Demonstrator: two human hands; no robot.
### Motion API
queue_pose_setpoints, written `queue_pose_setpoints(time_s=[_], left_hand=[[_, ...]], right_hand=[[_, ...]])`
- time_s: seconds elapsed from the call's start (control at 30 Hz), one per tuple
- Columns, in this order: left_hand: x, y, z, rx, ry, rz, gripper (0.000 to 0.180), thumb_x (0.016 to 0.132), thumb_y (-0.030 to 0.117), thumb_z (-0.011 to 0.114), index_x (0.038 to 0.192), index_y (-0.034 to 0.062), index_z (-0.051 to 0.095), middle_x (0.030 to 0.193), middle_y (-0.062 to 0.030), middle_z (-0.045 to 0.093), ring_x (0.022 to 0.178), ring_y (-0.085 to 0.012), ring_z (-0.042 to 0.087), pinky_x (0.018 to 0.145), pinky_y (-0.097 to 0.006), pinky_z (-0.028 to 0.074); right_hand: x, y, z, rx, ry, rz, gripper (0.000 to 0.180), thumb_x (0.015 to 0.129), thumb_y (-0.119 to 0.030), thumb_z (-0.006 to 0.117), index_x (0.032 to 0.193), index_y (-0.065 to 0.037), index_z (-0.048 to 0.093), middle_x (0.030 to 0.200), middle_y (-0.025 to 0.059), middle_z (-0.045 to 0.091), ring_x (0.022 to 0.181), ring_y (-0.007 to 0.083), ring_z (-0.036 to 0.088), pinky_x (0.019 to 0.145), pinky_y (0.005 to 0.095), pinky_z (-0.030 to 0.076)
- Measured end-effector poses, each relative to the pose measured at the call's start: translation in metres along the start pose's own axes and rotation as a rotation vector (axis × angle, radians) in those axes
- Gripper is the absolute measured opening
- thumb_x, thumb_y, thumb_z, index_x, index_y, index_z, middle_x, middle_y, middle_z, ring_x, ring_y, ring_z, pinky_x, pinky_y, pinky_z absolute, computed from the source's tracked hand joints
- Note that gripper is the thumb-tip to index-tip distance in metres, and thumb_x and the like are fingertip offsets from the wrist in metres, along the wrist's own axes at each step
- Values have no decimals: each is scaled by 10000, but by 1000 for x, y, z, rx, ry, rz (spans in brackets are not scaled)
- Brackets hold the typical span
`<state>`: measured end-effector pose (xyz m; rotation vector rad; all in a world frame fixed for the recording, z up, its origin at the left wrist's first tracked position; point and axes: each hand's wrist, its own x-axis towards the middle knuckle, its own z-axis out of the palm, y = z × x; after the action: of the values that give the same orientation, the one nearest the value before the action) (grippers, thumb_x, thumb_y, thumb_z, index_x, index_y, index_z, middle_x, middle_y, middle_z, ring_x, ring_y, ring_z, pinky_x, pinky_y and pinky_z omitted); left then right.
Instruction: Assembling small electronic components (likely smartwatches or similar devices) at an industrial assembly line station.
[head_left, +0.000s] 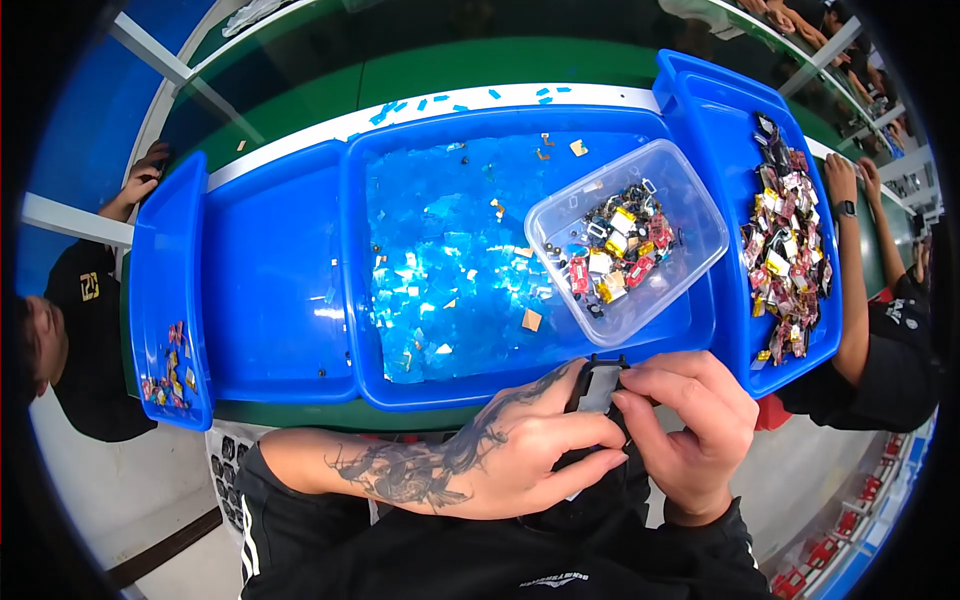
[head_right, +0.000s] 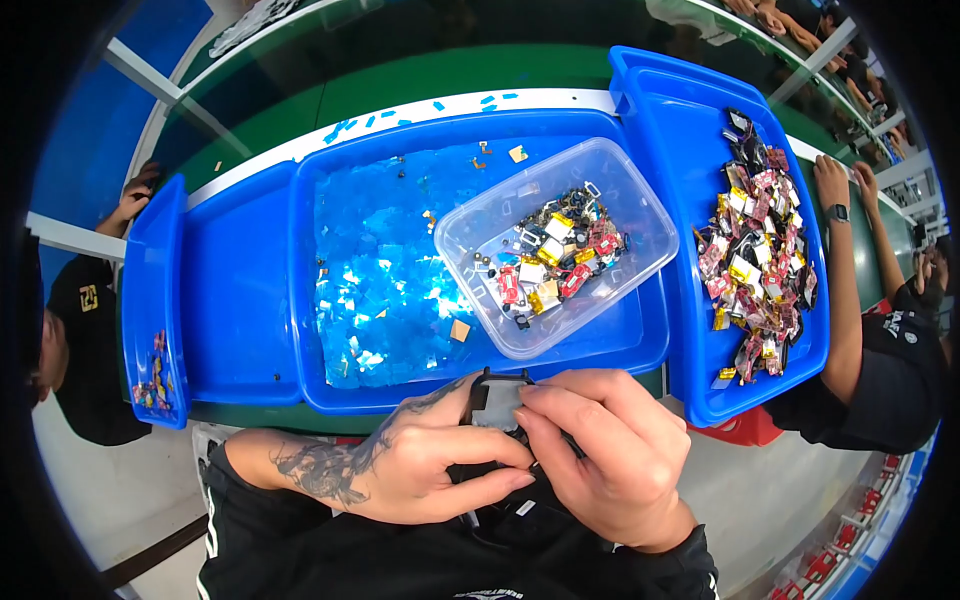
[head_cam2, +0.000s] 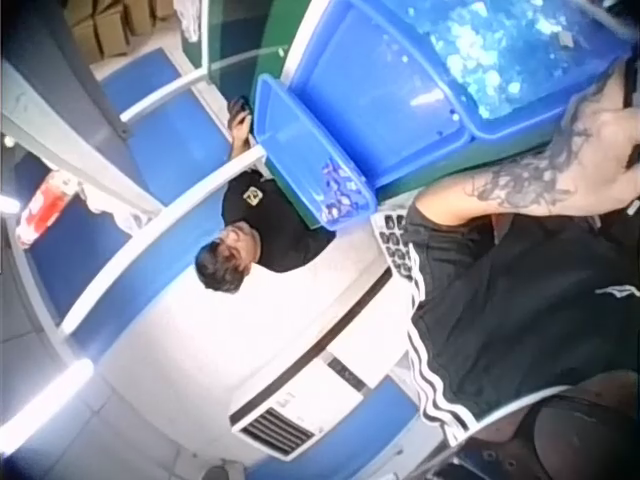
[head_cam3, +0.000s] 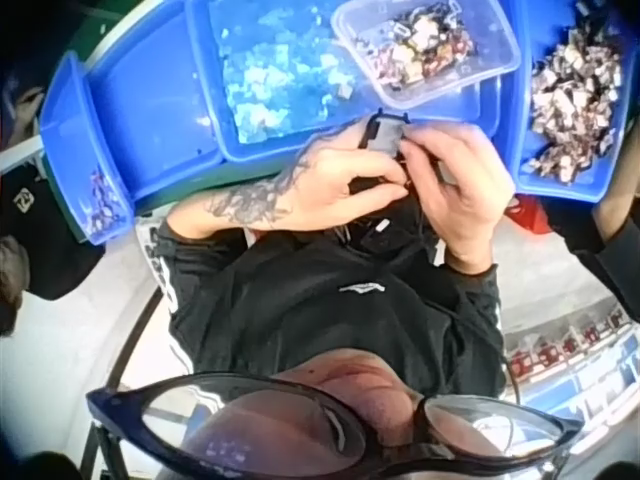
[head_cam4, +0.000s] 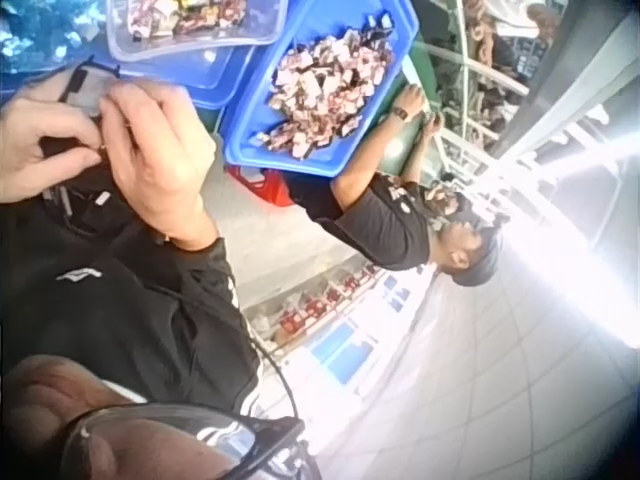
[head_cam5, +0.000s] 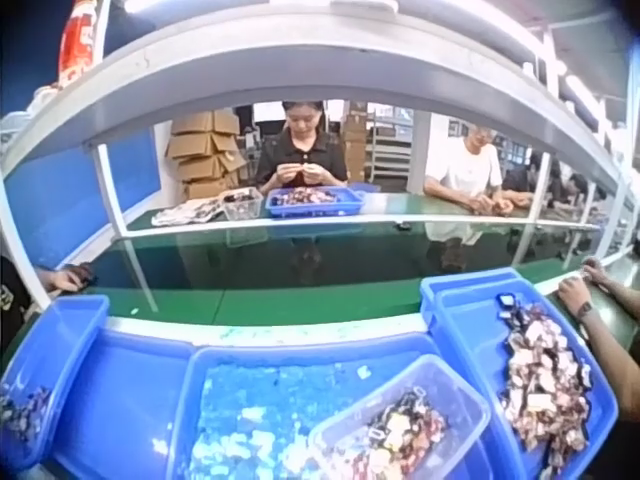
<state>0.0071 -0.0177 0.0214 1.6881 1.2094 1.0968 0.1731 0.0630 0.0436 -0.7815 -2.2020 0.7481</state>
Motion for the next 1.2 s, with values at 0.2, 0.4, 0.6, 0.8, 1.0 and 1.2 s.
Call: queue_pose_setpoints(time_s=[0.2, 0.4, 0.6, 0.8, 1.0, 1.2], left_hand=[[-1, 1, 2, 41, 7, 19, 131, 798, 154, 713, 898, 85, 661, 1161, -312, 488, 934, -418, 579, 771, -416, 493], [-3, 2, 4, 83, -20, 6, 145, 801, 145, 706, 915, 67, 662, 1165, -358, 475, 984, -446, 561, 832, -438, 485], [-1, 6, 2, 42, -68, 20, 189, 808, 134, 699, 962, 38, 649, 1174, -401, 474, 1074, -498, 530, 913, -458, 473], [-2, 8, 6, 115, -129, 31, 184, 821, 115, 678, 950, -6, 628, 1195, -446, 442, 1148, -510, 493, 996, -473, 435], [-3, 6, 10, 176, -184, 62, 158, 807, 84, 666, 895, -33, 605, 1178, -457, 445, 1155, -498, 500, 988, -477, 446], [-7, 5, 13, 211, -230, 46, 145, 805, 70, 623, 903, -35, 606, 1212, -410, 456, 1162, -465, 513, 959, -455, 474]], right_hand=[[1, -2, 0, 0, -37, 15, 205, 678, 84, 740, 861, 5, 692, 915, 112, 635, 687, 177, 668, 579, 263, 529], [2, -4, -2, -6, -65, 22, 193, 677, 69, 745, 851, 0, 694, 905, 112, 635, 698, 178, 673, 586, 266, 530], [3, -2, 1, 39, -51, 2, 193, 642, 54, 763, 806, -1, 677, 917, 126, 638, 703, 187, 673, 590, 269, 535], [5, -4, -2, -24, -52, -27, 208, 617, 57, 756, 795, 1, 665, 923, 134, 653, 699, 195, 672, 585, 273, 539], [5, -1, -2, -85, -122, -78, 181, 641, 35, 718, 796, -9, 636, 924, 120, 655, 679, 228, 665, 570, 290, 542], [3, 5, -8, -166, -309, -175, 201, 665, 5, 691, 845, 7, 602, 992, 133, 632, 662, 226, 655, 544, 301, 542]])
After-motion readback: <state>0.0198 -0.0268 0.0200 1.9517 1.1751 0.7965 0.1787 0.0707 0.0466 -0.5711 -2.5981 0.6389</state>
